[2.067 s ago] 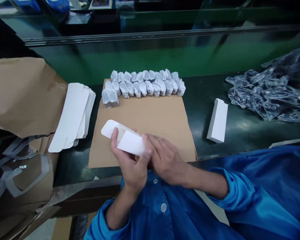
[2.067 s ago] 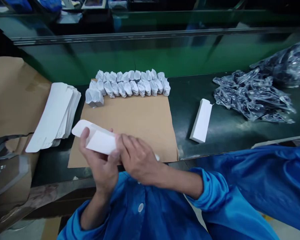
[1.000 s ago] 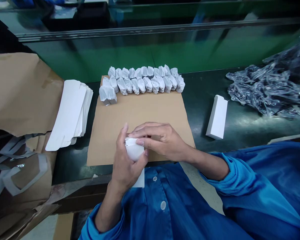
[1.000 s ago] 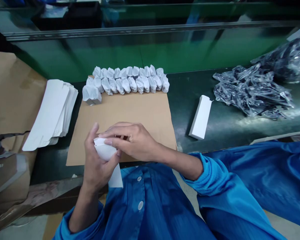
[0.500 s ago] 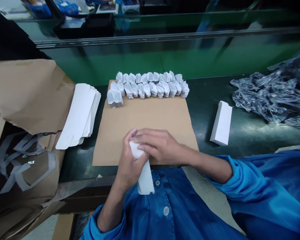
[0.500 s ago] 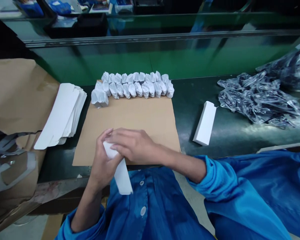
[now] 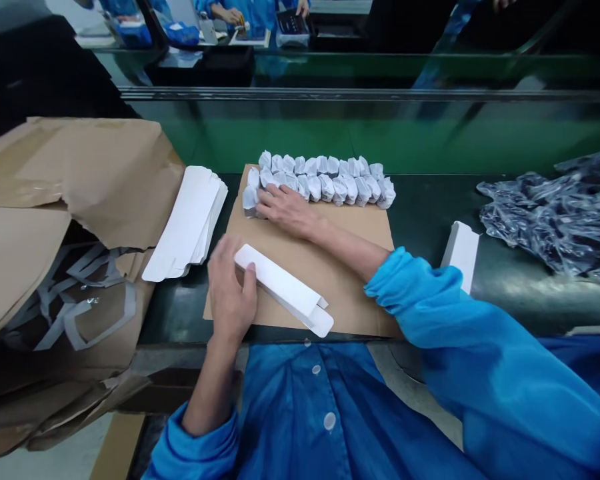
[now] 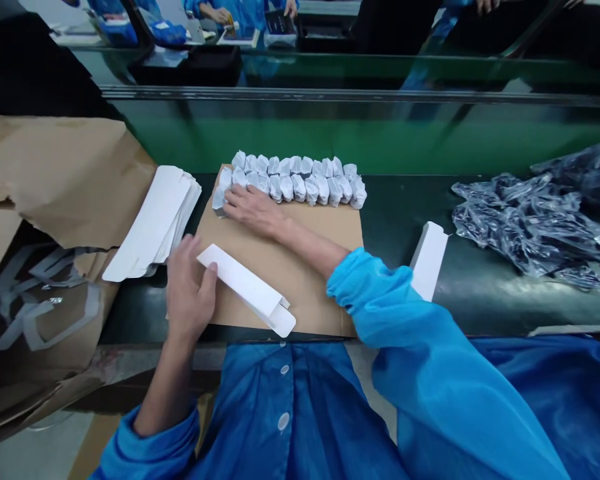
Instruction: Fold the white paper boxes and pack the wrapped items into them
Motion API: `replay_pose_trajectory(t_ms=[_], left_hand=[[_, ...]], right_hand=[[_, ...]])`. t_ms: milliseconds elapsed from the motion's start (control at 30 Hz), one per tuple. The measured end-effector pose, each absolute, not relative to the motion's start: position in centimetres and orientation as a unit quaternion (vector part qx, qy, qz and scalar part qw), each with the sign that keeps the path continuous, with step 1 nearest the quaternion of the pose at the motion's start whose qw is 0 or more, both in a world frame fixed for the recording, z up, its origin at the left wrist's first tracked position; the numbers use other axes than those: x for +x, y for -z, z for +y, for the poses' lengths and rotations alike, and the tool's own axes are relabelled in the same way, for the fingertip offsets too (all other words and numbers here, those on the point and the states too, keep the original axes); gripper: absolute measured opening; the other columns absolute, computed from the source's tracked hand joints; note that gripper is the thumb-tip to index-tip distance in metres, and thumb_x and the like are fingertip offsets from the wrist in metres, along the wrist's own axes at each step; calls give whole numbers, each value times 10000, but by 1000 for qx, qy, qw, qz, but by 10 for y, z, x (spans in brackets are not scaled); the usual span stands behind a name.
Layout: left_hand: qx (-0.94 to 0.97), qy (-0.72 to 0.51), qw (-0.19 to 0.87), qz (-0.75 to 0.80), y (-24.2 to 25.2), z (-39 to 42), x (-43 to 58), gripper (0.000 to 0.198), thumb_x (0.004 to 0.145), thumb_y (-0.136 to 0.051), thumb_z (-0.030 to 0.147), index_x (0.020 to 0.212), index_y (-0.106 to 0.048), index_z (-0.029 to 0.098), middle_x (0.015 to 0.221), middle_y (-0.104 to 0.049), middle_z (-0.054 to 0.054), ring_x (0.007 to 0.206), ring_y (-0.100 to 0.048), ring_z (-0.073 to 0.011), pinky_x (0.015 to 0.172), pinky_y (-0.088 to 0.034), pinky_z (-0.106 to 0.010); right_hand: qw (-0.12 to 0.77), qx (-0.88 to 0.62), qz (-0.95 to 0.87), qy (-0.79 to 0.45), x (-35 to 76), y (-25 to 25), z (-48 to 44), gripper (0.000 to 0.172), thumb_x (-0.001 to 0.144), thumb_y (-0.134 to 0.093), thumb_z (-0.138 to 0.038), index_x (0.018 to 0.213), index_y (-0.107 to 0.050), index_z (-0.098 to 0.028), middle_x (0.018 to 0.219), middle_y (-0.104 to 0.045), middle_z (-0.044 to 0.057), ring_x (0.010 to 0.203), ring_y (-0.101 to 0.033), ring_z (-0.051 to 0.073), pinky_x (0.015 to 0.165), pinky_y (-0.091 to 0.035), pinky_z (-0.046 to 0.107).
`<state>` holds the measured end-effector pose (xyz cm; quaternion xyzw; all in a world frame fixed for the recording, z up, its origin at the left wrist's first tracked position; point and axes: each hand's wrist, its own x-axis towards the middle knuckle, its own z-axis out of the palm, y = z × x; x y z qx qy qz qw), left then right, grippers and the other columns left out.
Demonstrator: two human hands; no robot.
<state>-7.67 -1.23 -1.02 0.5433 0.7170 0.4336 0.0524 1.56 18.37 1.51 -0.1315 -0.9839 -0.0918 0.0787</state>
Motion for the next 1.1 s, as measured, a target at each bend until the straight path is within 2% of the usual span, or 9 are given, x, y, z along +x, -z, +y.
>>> replay_pose_trajectory(t_ms=[100, 233, 367, 467, 600, 667, 833, 1000, 1100], left_hand=[[755, -245, 51, 606, 2, -31, -82, 521, 943, -462, 202, 1460, -414, 252, 1510, -474, -92, 1458, -350, -255, 1208, -249, -517], [827, -117, 60, 546, -5, -33, -80, 539, 910, -571, 247, 1436, -457, 263, 1452, -529, -102, 1367, -444, -308, 1142, -335, -544], [802, -73, 20, 593, -10, -25, -72, 485, 837, -689, 322, 1309, -593, 260, 1196, -632, -153, 1094, -572, -357, 892, -491, -518], [811, -79, 34, 579, -12, -20, -70, 522, 780, -749, 392, 1256, -621, 223, 1226, -612, -169, 1139, -552, -378, 940, -474, -544], [825, -141, 98, 539, -14, 10, -75, 722, 844, -663, 480, 1474, -397, 249, 1507, -453, -132, 1384, -418, -333, 1117, -372, -525], [808, -154, 90, 561, -15, 38, -77, 711, 883, -617, 418, 1513, -331, 253, 1563, -390, -111, 1432, -374, -307, 1154, -334, -505], [806, -80, 105, 577, -8, 89, -80, 491, 888, -590, 319, 1374, -529, 287, 1443, -540, -72, 1308, -524, -298, 1076, -434, -471], [764, -128, 84, 627, -2, 88, -91, 509, 924, -506, 365, 1411, -491, 216, 1498, -465, -116, 1382, -436, -365, 1105, -379, -561], [773, -181, 74, 604, -10, 65, -93, 612, 947, -446, 475, 1479, -406, 175, 1605, -307, -131, 1444, -337, -396, 1129, -332, -584]], right_hand=[[53, -157, -986, -12, 41, -35, 175, 178, 978, -490, -243, 1076, -609, -153, 1125, -628, 133, 1063, -537, 270, 808, -388, 366], [-97, -157, -959, -215, 80, -60, 178, 217, 930, -585, -372, 914, -665, -171, 852, -674, 47, 718, -559, 166, 637, -358, 287], [-57, -287, -935, -200, 120, -58, 183, 308, 929, -580, -376, 1121, -681, -159, 1046, -709, 93, 885, -623, 224, 719, -412, 309], [42, -325, -933, -149, 142, -41, 171, 468, 909, -614, -412, 1307, -589, -165, 1245, -650, 128, 1103, -586, 285, 876, -441, 376], [72, -278, -945, -157, 148, -11, 146, 485, 883, -654, -372, 1305, -570, -148, 1266, -620, 129, 1157, -525, 292, 981, -424, 421], [95, -285, -940, -159, 146, -5, 138, 423, 882, -642, -329, 1255, -589, -137, 1220, -629, 127, 1128, -524, 281, 974, -427, 415], [68, -306, -933, -178, 166, -18, 137, 337, 804, -636, -232, 1124, -657, -127, 1071, -657, 118, 1000, -563, 251, 868, -431, 363], [-22, -329, -856, -400, 215, -36, 149, 361, 879, -587, -413, 1098, -685, -144, 801, -682, 23, 706, -581, 153, 674, -410, 266], [5, -465, -846, -261, 226, -37, 150, 399, 993, -400, -391, 1062, -701, -139, 779, -699, 69, 747, -629, 197, 711, -421, 303]])
